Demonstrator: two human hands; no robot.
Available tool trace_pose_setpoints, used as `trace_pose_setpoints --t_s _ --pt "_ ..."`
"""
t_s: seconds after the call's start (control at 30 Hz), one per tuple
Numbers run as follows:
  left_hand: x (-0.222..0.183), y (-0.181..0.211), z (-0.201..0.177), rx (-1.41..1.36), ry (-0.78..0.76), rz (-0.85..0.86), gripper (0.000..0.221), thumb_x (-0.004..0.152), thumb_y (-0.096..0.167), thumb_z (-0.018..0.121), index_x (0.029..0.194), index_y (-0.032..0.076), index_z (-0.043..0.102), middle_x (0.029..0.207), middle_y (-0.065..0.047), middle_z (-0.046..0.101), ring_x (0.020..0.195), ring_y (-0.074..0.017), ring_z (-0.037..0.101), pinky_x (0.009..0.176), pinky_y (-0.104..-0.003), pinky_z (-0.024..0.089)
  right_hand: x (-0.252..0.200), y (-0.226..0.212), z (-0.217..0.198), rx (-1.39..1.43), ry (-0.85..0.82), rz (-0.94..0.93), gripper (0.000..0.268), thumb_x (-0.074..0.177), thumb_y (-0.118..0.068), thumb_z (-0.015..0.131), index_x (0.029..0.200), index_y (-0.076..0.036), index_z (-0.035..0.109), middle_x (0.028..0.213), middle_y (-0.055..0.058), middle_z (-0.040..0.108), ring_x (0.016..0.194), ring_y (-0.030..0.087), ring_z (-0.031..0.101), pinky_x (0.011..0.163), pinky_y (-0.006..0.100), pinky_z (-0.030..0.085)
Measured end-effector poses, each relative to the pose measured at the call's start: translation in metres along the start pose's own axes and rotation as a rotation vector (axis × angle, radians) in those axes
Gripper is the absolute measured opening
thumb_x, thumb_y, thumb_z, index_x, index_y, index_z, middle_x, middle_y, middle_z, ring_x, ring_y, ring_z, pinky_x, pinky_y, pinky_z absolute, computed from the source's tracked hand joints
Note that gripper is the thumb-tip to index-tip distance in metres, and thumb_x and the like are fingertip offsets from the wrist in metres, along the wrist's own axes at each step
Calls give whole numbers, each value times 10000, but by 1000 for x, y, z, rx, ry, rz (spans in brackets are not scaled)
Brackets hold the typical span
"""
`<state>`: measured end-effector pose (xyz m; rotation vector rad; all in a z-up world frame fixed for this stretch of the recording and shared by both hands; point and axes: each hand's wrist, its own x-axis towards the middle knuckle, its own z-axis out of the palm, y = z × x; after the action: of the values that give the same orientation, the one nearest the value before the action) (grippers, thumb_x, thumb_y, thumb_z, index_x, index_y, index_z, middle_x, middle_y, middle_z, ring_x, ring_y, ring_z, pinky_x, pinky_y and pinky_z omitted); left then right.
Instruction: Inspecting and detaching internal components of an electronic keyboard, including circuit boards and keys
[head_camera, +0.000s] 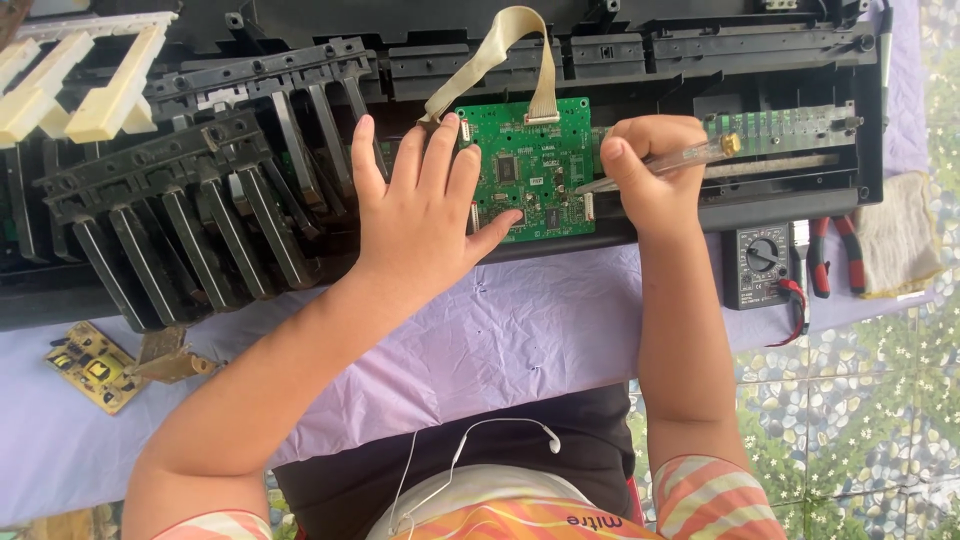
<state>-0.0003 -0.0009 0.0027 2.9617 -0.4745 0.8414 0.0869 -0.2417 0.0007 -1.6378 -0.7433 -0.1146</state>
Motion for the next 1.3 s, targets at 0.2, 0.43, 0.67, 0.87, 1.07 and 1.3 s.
trace_pose_setpoints --t_s 0.2,0.43,0.67,0.87,1.07,1.3 --pt "0 0 0 -10 23 8 650 982 727 726 1124 93 710 1311 -130 708 1124 -314 682 1133 -643 311 0 0 -1 -10 14 22 572 1056 -282 581 638 -120 226 593 -6 208 545 119 167 527 297 122" --pt "1 1 -3 -9 -7 38 634 1006 709 698 1127 87 687 1311 -120 697 1130 -299 667 1134 -642 295 -23 3 1 280 269 257 602 1005 -425 669 666 -134 265 571 0 251 507 109 218 522 292 217" --pt "-3 -2 1 -8 -12 9 652 998 749 666 1116 108 681 1329 -116 702 1148 -290 668 1153 -632 274 -159 -45 -3 -99 667 89 183 1046 -121 564 910 -148 445 606 27 469 514 114 462 480 249 386" --pt "-6 -1 3 -11 -6 17 658 1001 752 684 1105 102 665 1326 -119 696 1139 -297 662 1156 -635 268 -230 -89 -65 -235 1052 604 113 998 -97 599 991 -30 689 1131 83 662 945 188 686 849 322 635" --pt "-6 -1 3 -7 -3 27 667 1010 756 681 1108 96 662 1341 -122 691 1117 -294 655 1163 -636 254 -223 -96 -112 -344 991 607 187 1094 -141 464 1235 -99 580 1219 197 702 929 228 746 929 332 660" --pt "-6 -2 4 -1 -23 26 660 1028 753 655 1136 102 667 1346 -123 689 1113 -293 649 1163 -636 250 -234 -20 -159 -766 621 581 78 1069 -13 739 1121 -65 713 1151 118 734 1085 180 706 950 298 581"
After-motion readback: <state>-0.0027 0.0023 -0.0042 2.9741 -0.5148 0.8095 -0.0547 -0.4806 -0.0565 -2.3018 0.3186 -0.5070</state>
